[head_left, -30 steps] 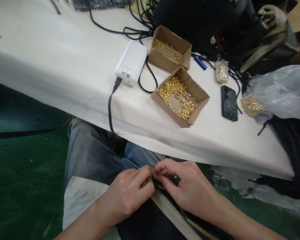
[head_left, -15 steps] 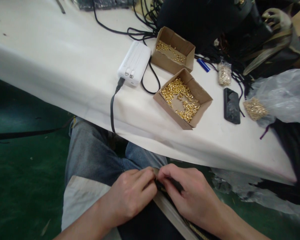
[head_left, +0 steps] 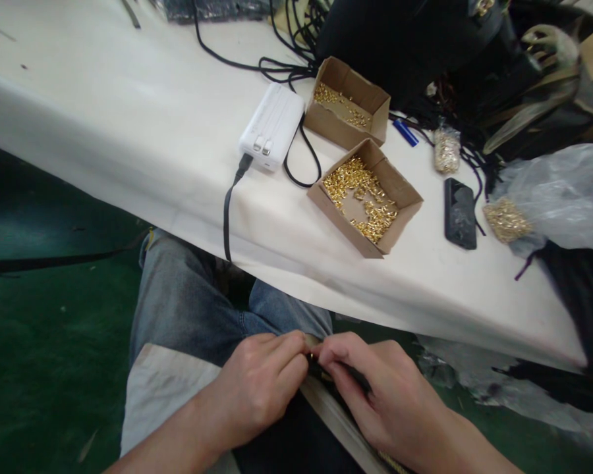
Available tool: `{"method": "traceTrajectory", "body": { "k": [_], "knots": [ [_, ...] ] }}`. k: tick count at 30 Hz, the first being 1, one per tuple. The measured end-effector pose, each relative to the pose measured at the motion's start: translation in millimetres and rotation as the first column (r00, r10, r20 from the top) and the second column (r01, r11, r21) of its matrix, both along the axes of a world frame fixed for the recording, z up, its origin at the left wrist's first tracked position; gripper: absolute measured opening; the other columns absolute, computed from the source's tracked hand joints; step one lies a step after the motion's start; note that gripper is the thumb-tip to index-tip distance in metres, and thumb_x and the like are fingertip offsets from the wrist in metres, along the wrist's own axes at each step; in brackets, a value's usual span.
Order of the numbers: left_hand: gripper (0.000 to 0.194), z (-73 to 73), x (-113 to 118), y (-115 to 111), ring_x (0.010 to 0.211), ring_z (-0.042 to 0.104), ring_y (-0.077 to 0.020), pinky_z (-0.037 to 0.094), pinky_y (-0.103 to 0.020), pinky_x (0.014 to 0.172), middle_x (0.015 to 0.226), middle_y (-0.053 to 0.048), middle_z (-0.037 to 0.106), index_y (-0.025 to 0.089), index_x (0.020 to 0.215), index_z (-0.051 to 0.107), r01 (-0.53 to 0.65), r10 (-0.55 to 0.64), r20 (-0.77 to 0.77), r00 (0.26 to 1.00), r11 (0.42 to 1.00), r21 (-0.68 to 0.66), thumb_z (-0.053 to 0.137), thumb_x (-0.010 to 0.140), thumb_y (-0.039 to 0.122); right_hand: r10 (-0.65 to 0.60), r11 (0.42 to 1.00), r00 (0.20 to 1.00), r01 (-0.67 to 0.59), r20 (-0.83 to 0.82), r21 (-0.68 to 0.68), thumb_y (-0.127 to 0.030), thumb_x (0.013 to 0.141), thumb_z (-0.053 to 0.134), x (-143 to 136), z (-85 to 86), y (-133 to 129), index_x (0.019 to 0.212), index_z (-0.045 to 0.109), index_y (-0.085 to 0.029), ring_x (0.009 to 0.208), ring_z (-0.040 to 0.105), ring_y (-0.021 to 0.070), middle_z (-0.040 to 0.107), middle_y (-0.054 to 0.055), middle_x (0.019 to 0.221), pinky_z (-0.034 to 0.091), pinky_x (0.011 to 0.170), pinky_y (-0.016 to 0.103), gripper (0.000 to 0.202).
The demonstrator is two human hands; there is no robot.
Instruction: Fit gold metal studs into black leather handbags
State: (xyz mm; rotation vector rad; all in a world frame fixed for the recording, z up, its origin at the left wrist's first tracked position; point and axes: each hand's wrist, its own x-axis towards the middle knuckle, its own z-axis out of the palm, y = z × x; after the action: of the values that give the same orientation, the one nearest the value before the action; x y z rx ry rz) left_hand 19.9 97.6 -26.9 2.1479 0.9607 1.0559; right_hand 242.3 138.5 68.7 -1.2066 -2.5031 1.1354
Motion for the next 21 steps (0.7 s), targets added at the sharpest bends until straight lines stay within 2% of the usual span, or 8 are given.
{"method": "traceTrajectory", "body": {
  "k": [5, 8, 15, 21],
  "knots": [
    [0.028, 0.3, 1.2, -0.5, 0.087, 0.075, -0.0177, 0.066, -0.028, 0.078, 0.098, -0.007, 0.074, 0.019, 0.1, 0.062, 0.001, -0.001, -0.015, 1.0, 1.0, -0.02, 0.041, 0.112, 0.004, 0.003, 0.998, 1.0, -0.003, -0.007, 0.06, -0.01, 0.114, 0.048, 0.8, -1.3, -4.0, 0.12, 0.059, -0.026, 0.077, 0.079, 0.0139, 0.081, 0.0, 0.104, 0.053, 0.071, 0.025, 0.021],
    [0.029, 1.0, 1.9, 0.1, 0.086, 0.075, -0.0173, 0.065, -0.028, 0.078, 0.099, -0.006, 0.074, 0.019, 0.101, 0.063, 0.003, -0.003, -0.012, 1.0, 1.0, -0.028, 0.041, 0.112, 0.004, -0.005, 0.997, 1.0, 0.006, -0.005, 0.082, -0.01, 0.114, 0.051, 1.6, -1.7, -4.5, 0.122, 0.06, -0.026, 0.077, 0.081, 0.0142, 0.084, -0.001, 0.104, 0.055, 0.072, 0.025, 0.02],
    [0.03, 1.1, 4.7, -0.7, 0.082, 0.072, -0.0181, 0.061, -0.03, 0.071, 0.097, -0.006, 0.073, 0.017, 0.099, 0.062, 0.009, -0.009, -0.003, 1.0, 0.999, -0.047, 0.039, 0.114, 0.005, 0.038, 0.995, 0.999, -0.038, 0.007, 0.091, -0.008, 0.112, 0.051, 5.9, -1.7, -7.9, 0.127, 0.06, -0.026, 0.076, 0.082, 0.015, 0.082, -0.001, 0.101, 0.056, 0.069, 0.025, 0.025],
    [0.028, 1.0, 7.9, -3.1, 0.075, 0.066, -0.0191, 0.055, -0.034, 0.065, 0.093, -0.004, 0.069, 0.018, 0.097, 0.06, -0.043, 0.041, -0.03, 0.999, 0.997, -0.057, 0.041, 0.114, 0.007, 0.106, 0.987, 0.994, -0.109, 0.028, 0.116, -0.003, 0.11, 0.046, 3.9, 1.0, -5.2, 0.129, 0.059, -0.024, 0.077, 0.081, 0.0151, 0.082, 0.001, 0.102, 0.057, 0.073, 0.025, 0.031]
  ]
}}
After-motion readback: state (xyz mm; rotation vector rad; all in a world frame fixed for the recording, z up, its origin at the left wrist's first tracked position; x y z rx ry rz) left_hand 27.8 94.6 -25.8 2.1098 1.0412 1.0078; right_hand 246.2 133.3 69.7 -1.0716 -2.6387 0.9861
